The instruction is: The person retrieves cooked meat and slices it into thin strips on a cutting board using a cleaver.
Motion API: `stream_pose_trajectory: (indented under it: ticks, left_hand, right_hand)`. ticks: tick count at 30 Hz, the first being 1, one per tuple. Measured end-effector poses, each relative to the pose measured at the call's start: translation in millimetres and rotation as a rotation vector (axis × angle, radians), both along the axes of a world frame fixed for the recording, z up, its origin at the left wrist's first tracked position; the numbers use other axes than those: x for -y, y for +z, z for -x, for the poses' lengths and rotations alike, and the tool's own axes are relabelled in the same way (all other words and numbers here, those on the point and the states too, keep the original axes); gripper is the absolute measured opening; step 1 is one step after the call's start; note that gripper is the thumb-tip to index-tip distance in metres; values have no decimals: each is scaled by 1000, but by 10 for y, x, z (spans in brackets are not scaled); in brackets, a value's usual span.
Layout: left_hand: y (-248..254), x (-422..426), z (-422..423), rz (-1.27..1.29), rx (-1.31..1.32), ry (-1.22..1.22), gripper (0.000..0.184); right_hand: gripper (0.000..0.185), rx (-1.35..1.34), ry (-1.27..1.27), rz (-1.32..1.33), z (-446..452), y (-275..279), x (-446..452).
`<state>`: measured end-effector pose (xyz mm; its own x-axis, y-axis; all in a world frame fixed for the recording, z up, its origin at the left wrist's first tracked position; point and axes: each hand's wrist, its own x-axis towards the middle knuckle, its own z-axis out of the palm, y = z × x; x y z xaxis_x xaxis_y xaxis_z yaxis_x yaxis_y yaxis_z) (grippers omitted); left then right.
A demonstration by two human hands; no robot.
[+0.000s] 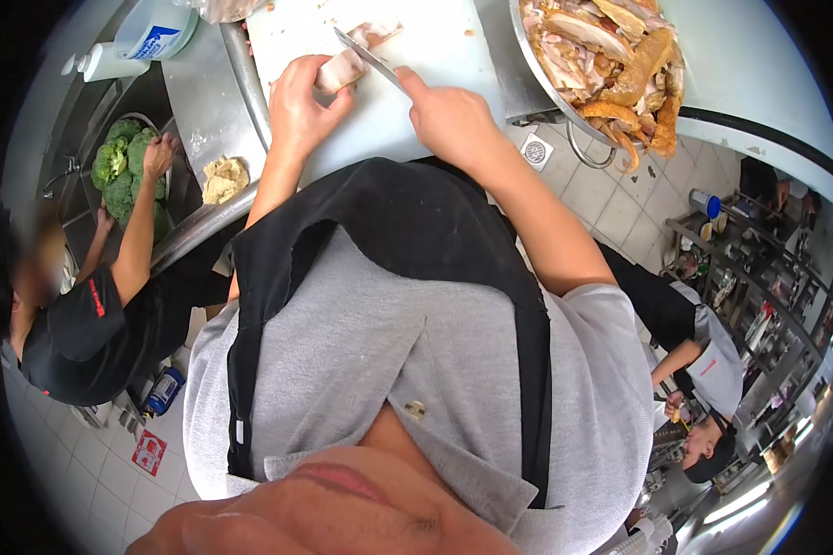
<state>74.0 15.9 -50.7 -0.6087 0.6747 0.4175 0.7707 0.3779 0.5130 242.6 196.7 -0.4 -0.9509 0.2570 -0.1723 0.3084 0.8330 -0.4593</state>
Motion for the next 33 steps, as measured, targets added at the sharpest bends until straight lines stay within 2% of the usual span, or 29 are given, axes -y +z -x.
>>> stream_pose_trajectory:
  ticks: [2, 3, 5, 8, 10, 13, 15, 18, 24, 26, 27, 30, 32, 33]
  left_hand:
    - [-21, 32, 27, -8, 9, 22, 47]
    - [-49, 51, 23, -33, 50, 43, 47]
    - [-79, 70, 18, -62, 91, 63, 47]
    - [-86, 115, 40, -41, 55, 72, 49]
    - [-92, 139, 36, -22, 103, 86, 50]
    - [-100, 171, 59, -16, 124, 81, 50]
    - [-83, 179, 60, -18, 148, 82, 49]
    - [-55, 196, 34, -10, 173, 86, 49]
    - [-78, 224, 36, 32, 152, 81, 50]
    - [-52, 220, 58, 36, 143, 78, 51]
    - [-50, 217, 53, 39, 136, 78, 51]
    - [-71, 215, 36, 23, 146, 89, 51]
    - [-96, 232, 47, 5, 157, 104, 51]
    - [-110, 243, 55, -2, 156, 90, 51]
  right_hand:
    - [54, -24, 76, -176, 167, 45, -136]
    - [54, -23, 75, -175, 241, 44, -210]
    - [53, -151, -14, -366, 369, 69, -360]
    - [53, -137, -101, -348, 416, 276, -396]
    - [52, -148, -110, -297, 349, 229, -394]
    - [52, -78, -96, -192, 247, 201, -358]
    - [52, 59, -137, -136, 221, 230, -346]
    - [52, 94, -144, -201, 341, 228, -438]
    - [52, -119, -76, -287, 1677, -386, -1102]
    - [57, -285, -17, -378, 1955, -687, -1291]
    - [57, -287, -18, -381, 1889, -567, -1251]
    - [53, -353, -34, -276, 1373, 22, -881]
    - [56, -20, -183, 475, 1166, 227, -717]
    - [57, 16, -204, 592, 1185, 120, -714]
